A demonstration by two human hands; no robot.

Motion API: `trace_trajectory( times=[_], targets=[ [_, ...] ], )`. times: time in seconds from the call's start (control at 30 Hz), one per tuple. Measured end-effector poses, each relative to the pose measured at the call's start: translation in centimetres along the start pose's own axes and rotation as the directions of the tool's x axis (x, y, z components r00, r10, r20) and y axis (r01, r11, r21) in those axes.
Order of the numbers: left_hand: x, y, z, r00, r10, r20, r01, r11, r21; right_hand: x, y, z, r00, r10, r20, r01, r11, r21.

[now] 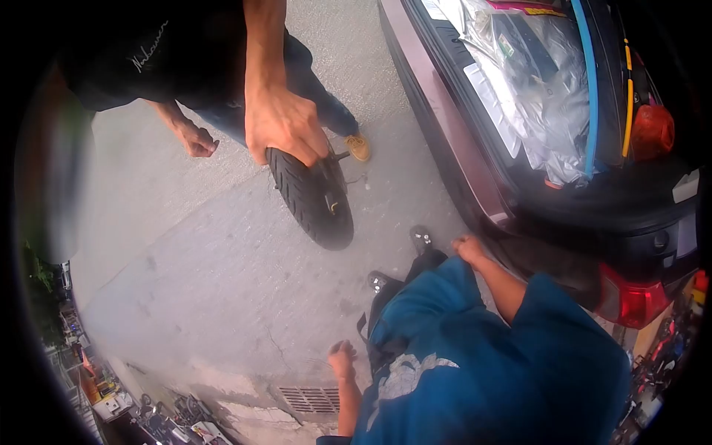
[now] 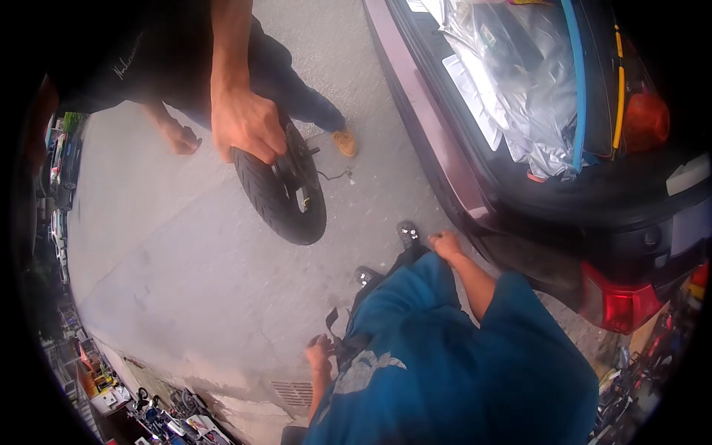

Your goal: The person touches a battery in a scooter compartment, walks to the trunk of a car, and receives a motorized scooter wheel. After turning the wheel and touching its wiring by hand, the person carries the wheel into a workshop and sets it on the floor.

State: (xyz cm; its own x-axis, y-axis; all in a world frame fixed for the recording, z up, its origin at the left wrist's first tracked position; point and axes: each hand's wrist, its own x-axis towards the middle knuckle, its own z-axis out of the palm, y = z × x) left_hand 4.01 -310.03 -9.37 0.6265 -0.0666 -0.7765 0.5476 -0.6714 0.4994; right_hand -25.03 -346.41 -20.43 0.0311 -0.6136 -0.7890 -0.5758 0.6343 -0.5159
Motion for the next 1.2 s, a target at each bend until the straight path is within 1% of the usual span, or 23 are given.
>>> trace_trajectory(
  times=[0.07, 0.1, 0.13, 0.2, 0.23, 0.3, 0.33, 0.4, 0.5, 0.6, 0.7, 0.77, 0.8, 0.9, 0.93, 1.03, 1.07, 1.17, 1.2],
  targets=[
    [-0.2, 1.2, 1.2, 1.000, 0.013, -0.004, -0.013, 1.000, 0.009, -0.4, -2.6, -0.3, 0.999, -0.050, 0.001, 0.050, 0.999, 0.003],
    [-0.3, 2.0, 1.8, 0.998, 0.057, 0.013, -0.057, 0.998, 0.025, -1.1, -4.7, -0.5, 0.997, -0.077, -0.002, 0.077, 0.997, 0.002],
    [-0.4, 2.8, 2.4, 0.994, 0.100, 0.032, -0.101, 0.994, 0.037, -2.2, -7.4, -0.5, 0.999, -0.048, 0.005, 0.047, 0.996, 0.077],
    [-1.1, 4.9, 4.0, 0.984, 0.172, 0.046, -0.175, 0.982, 0.069, -2.1, -10.8, -0.5, 0.972, -0.233, 0.043, 0.233, 0.972, -0.007],
    [-1.7, 6.4, 4.9, 0.976, 0.211, 0.045, -0.214, 0.975, 0.056, -3.1, -13.3, -0.4, 0.954, -0.295, 0.055, 0.293, 0.956, 0.031],
    [-3.0, 9.6, 6.6, 0.957, 0.288, 0.036, -0.289, 0.957, 0.033, -3.0, -17.2, 0.6, 0.900, -0.425, 0.100, 0.412, 0.902, 0.126],
    [-3.9, 11.2, 7.3, 0.949, 0.312, 0.051, -0.315, 0.947, 0.058, -2.5, -18.6, 1.2, 0.861, -0.492, 0.131, 0.466, 0.865, 0.184],
    [-5.2, 13.8, 8.5, 0.928, 0.366, 0.077, -0.372, 0.923, 0.099, -2.3, -22.0, 2.0, 0.817, -0.541, 0.203, 0.511, 0.840, 0.184],
    [-5.7, 15.3, 9.5, 0.900, 0.426, 0.094, -0.436, 0.887, 0.154, -1.5, -24.8, 4.5, 0.674, -0.726, 0.135, 0.693, 0.685, 0.225],
    [-6.7, 16.1, 9.9, 0.910, 0.400, 0.111, -0.412, 0.903, 0.122, -2.7, -28.3, 5.0, 0.730, -0.634, 0.255, 0.547, 0.766, 0.338],
    [-7.5, 16.0, 10.3, 0.917, 0.385, 0.102, -0.394, 0.916, 0.081, -3.0, -30.6, 5.6, 0.760, -0.572, 0.310, 0.468, 0.812, 0.349],
    [-7.8, 15.2, 10.4, 0.920, 0.380, 0.094, -0.385, 0.922, 0.040, -2.7, -31.5, 5.6, 0.737, -0.572, 0.361, 0.526, 0.820, 0.226],
    [-7.4, 14.3, 10.2, 0.902, 0.424, 0.076, -0.429, 0.900, 0.072, -2.5, -31.7, 5.7, 0.728, -0.569, 0.383, 0.554, 0.817, 0.161],
    [-7.3, 12.1, 9.9, 0.941, 0.334, 0.044, -0.333, 0.942, -0.028, -0.1, -30.6, 6.5, 0.686, -0.603, 0.407, 0.600, 0.786, 0.152],
    [-6.5, 10.6, 9.7, 0.940, 0.339, 0.033, -0.339, 0.941, -0.015, -0.4, -30.8, 6.4, 0.702, -0.570, 0.426, 0.583, 0.804, 0.116],
    [-6.4, 8.9, 9.2, 0.966, 0.255, 0.034, -0.250, 0.962, -0.109, -1.1, -30.1, 6.5, 0.749, -0.507, 0.425, 0.519, 0.849, 0.099],
    [-7.1, 9.5, 9.5, 0.961, 0.277, 0.009, -0.274, 0.953, -0.132, -0.4, -29.5, 6.8, 0.738, -0.486, 0.468, 0.490, 0.863, 0.124],
    [-9.1, 13.4, 9.8, 0.860, 0.509, -0.012, -0.504, 0.849, -0.159, -1.7, -29.3, 7.4, 0.717, -0.572, 0.398, 0.653, 0.751, -0.098],
    [-9.1, 14.6, 9.9, 0.797, 0.604, -0.014, -0.603, 0.795, -0.069, -2.4, -29.1, 7.8, 0.722, -0.562, 0.403, 0.628, 0.778, -0.040]
  ],
)
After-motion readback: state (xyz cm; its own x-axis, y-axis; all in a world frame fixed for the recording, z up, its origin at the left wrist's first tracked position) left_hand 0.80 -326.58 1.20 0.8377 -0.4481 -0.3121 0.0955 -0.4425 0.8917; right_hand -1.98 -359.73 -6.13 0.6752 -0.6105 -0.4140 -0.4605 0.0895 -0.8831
